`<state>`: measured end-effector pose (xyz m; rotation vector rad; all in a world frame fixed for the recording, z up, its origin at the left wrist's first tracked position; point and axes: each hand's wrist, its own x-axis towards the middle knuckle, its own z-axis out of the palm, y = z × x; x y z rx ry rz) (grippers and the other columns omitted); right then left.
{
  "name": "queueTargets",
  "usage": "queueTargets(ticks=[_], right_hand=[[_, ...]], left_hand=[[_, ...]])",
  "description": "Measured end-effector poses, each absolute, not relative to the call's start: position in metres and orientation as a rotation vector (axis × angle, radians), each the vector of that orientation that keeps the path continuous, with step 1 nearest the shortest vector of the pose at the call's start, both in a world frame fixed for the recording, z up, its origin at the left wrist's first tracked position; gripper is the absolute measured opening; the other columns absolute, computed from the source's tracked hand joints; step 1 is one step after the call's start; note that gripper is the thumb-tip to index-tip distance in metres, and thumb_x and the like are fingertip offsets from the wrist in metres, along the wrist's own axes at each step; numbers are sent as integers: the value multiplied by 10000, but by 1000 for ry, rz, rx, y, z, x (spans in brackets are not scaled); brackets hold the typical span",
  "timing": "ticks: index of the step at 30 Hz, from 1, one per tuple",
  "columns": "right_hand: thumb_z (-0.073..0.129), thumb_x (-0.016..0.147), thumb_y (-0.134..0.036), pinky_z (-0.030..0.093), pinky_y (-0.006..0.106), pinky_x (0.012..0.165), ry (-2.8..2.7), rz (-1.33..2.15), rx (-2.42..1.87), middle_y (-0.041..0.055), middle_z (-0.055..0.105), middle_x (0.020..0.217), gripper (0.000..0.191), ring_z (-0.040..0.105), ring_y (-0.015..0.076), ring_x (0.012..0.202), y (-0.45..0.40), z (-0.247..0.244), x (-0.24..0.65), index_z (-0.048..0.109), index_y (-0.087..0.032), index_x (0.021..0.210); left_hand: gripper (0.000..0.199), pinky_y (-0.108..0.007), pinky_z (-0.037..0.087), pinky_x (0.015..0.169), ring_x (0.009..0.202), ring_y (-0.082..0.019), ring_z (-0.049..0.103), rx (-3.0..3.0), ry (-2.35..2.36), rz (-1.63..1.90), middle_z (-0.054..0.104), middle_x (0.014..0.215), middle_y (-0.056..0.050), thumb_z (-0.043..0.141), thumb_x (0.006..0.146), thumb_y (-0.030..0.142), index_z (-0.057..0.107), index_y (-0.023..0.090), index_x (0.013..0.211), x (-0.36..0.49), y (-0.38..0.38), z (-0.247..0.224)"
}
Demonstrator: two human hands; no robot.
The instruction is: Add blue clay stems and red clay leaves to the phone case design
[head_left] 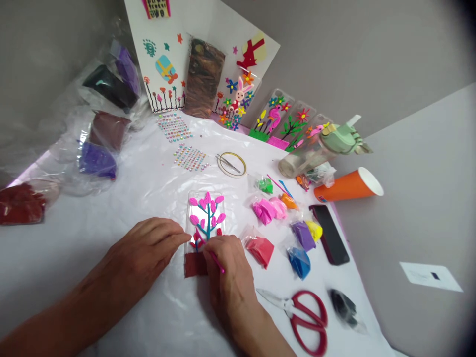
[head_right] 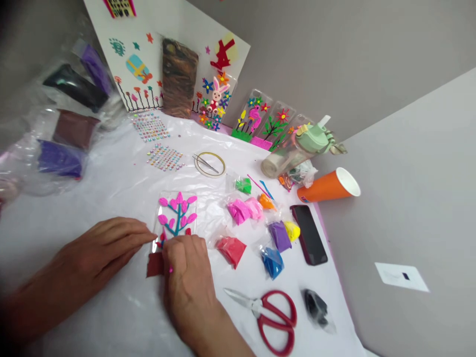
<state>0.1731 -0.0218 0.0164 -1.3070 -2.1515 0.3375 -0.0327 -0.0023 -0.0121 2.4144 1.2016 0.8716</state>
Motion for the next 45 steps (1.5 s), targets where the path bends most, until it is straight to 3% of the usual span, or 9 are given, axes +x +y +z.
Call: queueTargets(ticks=[7,23,45], right_hand=[[460,979,-33,501,299,699,-2078,404,-1280,45,642,887,203,598,183,759,-33,26,181,525,-208,1058],[301,1028,-68,467,256,643,-2186,377,-1233,5,589,814,250,553,157,707,-27,25,181,481,-227,959],[360,1030,-36,451,298,717,-2261,508,-1206,42,626,896,212,522,181,783,-28,20,184,493,-200,1008]], left_hand=[[273,-324,517,935,1053,-161,656,2403,1214,877,734,1104,8,447,1026,130,639,263,1168,-34,-2,-14],[266,-300,476,968,1091,-149,616,2396,1182,828,692,1123,3,434,1035,115,594,249,1201,-36,-2,-13],[259,-297,482,940,1051,-160,619,2371,1207,852,677,1101,4,433,1037,154,604,245,1209,-33,-2,-14]])
